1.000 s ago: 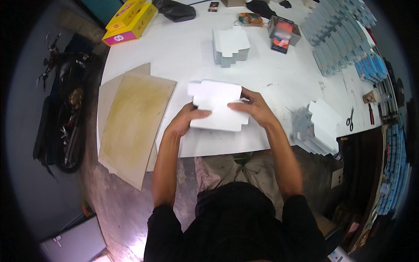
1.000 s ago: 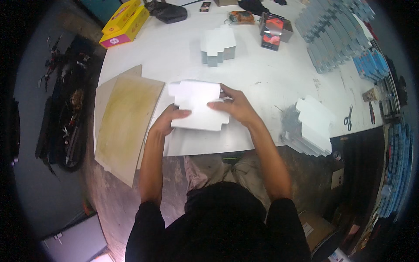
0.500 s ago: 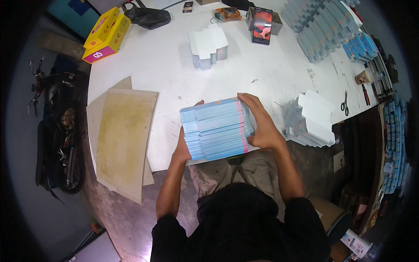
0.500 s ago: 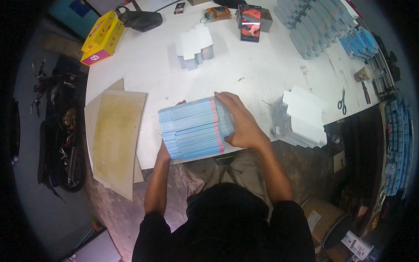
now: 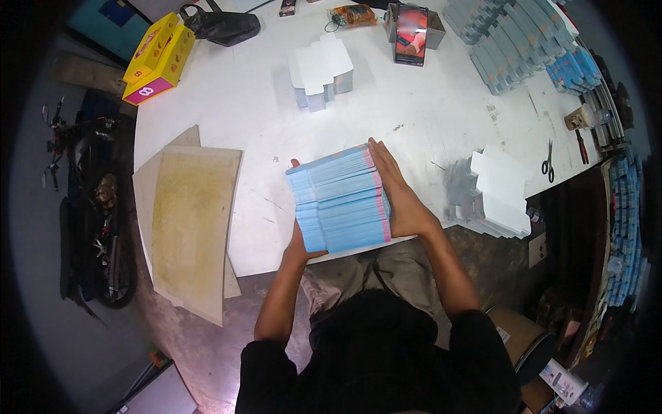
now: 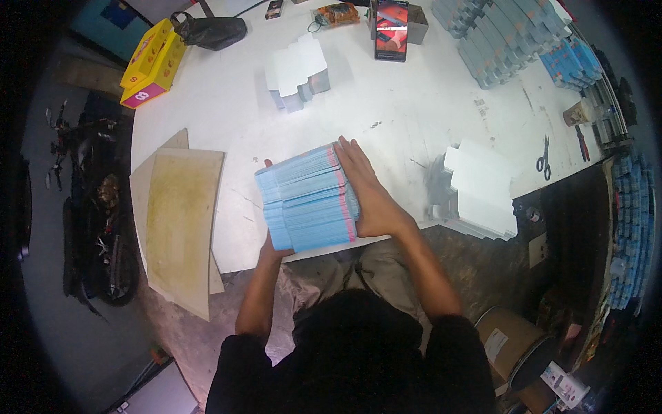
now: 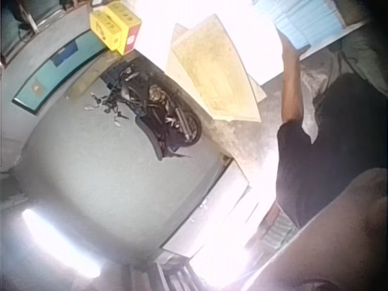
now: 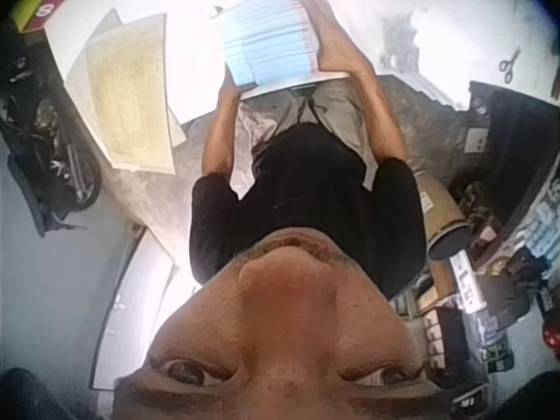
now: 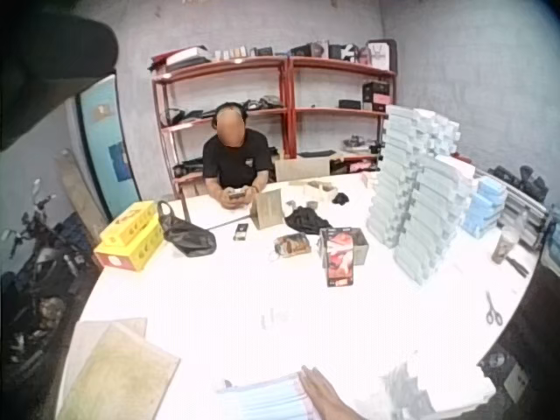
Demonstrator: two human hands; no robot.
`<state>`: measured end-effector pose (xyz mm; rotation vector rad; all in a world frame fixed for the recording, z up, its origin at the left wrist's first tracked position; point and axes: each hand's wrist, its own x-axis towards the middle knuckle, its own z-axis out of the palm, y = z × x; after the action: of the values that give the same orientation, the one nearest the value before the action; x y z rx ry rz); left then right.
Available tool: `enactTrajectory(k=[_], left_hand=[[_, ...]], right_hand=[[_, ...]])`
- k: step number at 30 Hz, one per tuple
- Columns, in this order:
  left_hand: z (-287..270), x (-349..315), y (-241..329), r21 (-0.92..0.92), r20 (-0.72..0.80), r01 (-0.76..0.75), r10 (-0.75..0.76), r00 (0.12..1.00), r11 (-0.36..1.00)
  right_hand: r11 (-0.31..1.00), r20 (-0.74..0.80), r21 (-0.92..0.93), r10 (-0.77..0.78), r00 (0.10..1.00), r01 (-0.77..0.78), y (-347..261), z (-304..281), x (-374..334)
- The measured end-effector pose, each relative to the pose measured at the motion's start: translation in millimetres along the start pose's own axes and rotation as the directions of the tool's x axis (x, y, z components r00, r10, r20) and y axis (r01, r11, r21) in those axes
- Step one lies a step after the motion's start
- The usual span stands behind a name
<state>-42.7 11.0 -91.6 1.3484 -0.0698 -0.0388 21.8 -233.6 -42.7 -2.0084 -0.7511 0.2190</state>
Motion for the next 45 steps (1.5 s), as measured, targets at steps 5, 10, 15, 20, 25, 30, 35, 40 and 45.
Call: enactTrajectory(k=[5, 10, 15, 20, 25, 30, 35, 40, 45], left_hand=[[-17.3, -7.0, -14.6, 0.303, 0.138, -0.128, 0.089, 0.986, 0.944], [-31.7, -8.0, -23.3, 0.525, 0.291, -0.262, 0.119, 0.949, 0.81], [-36.9, -7.8, -34.2, 0.608, 0.373, -0.346, 0.127, 0.919, 0.714], [-10.8, -5.6, -28.6, 0.578, 0.199, -0.356, 0.296, 0.934, 0.735], [-8.0, 3.0, -10.7, 0.514, 0.141, -0.241, 0.196, 0.97, 0.823], [-28.3, 16.3, -23.3, 0.173, -0.012, 0.131, -0.131, 0.991, 0.976], [-18.4, 25.2, -11.4, 0.57, 0.126, -0.185, 0.137, 0.983, 0.801], [-12.5, 21.5, -2.4, -0.282, -0.024, 0.324, -0.345, 0.938, 0.903], [-6.4, 24.0, 0.6, -0.104, -0.062, 0.261, -0.268, 0.961, 0.96]], right_hand=[[0.999, -0.031, 0.031, -0.031, 0.999, 0.032, 2.7, -6.4, 2.0], [0.999, 0.008, 0.026, -0.019, 1.0, 0.019, 3.2, -5.7, 6.6], [0.999, 0.002, 0.041, -0.002, 1.0, 0.002, 6.0, 3.2, 3.3], [1.0, -0.054, -0.003, 0.009, 0.999, -0.009, -13.0, 5.9, 0.9], [0.999, -0.039, -0.01, 0.045, 0.998, -0.045, -10.1, 4.9, -2.3], [0.999, -0.05, 0.018, 0.051, 0.997, -0.051, -9.1, 1.0, 1.2], [0.997, -0.023, -0.036, 0.072, 0.997, -0.073, -10.5, -6.6, 4.3], [0.992, -0.082, -0.129, -0.021, 0.996, 0.01, -5.6, -5.7, 6.1], [0.988, -0.085, -0.149, -0.055, 0.995, 0.042, -3.6, -6.3, 7.8]])
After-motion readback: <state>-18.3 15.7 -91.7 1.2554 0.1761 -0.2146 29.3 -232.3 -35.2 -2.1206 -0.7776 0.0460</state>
